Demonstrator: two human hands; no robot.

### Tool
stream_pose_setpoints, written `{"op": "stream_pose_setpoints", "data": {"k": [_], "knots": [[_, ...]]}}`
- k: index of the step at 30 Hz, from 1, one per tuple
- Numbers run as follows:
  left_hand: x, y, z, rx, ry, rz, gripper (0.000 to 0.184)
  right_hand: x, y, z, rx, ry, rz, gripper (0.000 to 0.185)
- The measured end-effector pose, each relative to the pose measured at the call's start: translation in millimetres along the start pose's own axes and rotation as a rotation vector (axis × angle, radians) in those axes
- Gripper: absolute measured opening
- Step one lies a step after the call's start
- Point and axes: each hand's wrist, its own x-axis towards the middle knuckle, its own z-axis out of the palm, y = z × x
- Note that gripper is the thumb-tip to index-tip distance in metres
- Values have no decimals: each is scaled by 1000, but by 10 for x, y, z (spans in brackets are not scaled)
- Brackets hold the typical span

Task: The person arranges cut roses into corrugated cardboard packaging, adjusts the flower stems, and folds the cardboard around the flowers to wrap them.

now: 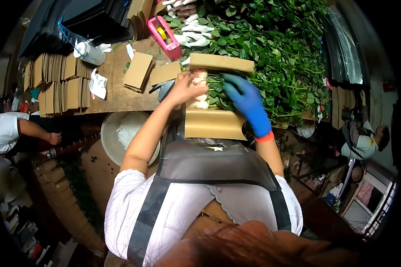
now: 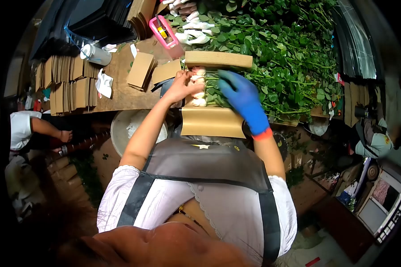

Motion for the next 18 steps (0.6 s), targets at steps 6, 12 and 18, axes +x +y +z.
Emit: {"op": "stream_pose_setpoints", "data": {"k": [6, 12, 18], "knots": [[-1, -177, -80, 204, -76, 209, 87, -1030, 295, -633, -86, -398, 837, 51], [-25, -109, -120, 190, -111, 234, 86, -1417, 377, -616, 319, -230, 655, 40], [52, -235, -69, 30, -140, 276, 75, -675, -59, -624, 1411, -190, 307, 56]]}}
